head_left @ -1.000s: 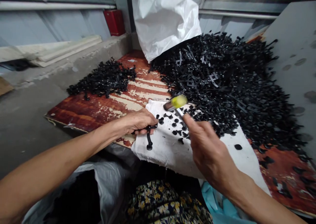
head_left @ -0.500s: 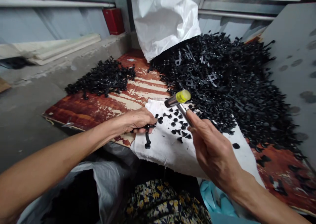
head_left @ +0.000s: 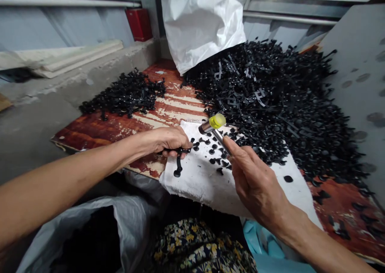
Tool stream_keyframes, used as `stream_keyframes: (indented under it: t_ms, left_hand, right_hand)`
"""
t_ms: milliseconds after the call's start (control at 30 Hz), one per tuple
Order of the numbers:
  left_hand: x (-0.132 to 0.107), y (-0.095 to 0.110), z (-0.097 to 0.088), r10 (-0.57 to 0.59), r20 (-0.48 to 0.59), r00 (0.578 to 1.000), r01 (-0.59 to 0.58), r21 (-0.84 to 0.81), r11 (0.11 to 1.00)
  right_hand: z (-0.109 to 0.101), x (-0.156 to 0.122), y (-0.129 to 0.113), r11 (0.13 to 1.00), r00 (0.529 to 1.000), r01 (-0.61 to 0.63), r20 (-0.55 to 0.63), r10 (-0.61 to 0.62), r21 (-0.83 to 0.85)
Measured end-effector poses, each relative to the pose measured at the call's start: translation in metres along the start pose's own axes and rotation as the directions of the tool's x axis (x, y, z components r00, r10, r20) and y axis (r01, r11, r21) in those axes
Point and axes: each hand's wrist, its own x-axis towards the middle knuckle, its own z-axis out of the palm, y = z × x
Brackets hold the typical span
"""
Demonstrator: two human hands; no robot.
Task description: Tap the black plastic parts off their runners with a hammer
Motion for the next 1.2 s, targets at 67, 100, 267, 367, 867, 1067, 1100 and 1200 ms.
stream_keyframes:
  t_ms: [67, 100, 267, 367, 867, 1067, 1100, 1200]
  left_hand:
    - [0.000, 0.001, 0.000, -0.001, 0.004, 1.000, 0.001, 0.010, 1.000]
    - [0.000, 0.001, 0.000, -0.002, 0.012, 1.000, 0.001, 0.008, 1.000]
    - [0.000, 0.001, -0.001, 0.009, 0.026, 1.000, -0.009, 0.009, 1.000]
    - [0.000, 0.000, -0.002, -0.016, 0.029, 0.999, 0.016, 0.006, 1.000]
    - [0.003, -0.008, -0.002, 0.011, 0.056, 0.998, -0.007, -0.073, 0.997]
    - [0.010, -0.017, -0.001, 0.049, 0.053, 0.997, -0.042, -0.123, 0.991]
    - [0.010, -0.018, -0.001, 0.049, 0.048, 0.998, -0.042, -0.126, 0.991]
    - [0.010, -0.019, 0.000, 0.040, 0.051, 0.998, -0.033, -0.118, 0.992]
  right_hand:
    - [0.001, -0.001, 0.000, 1.000, 0.998, 0.000, 0.066, 0.002, -0.030]
    - [0.002, -0.001, 0.000, 0.999, 0.995, -0.001, 0.099, 0.005, -0.040]
    - [0.000, -0.001, -0.003, 0.998, 0.998, 0.025, -0.053, -0.022, 0.055]
    - [0.000, 0.000, -0.004, 1.000, 0.999, 0.029, -0.015, -0.029, -0.002]
    - [-0.006, 0.004, -0.007, 0.997, 0.995, 0.057, -0.074, -0.061, -0.050]
    - [-0.003, 0.002, -0.007, 0.993, 0.996, 0.049, 0.078, -0.041, -0.105]
    - [-0.002, 0.002, -0.007, 0.997, 0.999, 0.031, 0.032, -0.028, -0.078]
    - [0.000, 0.000, -0.005, 0.994, 0.999, 0.030, 0.033, -0.026, -0.108]
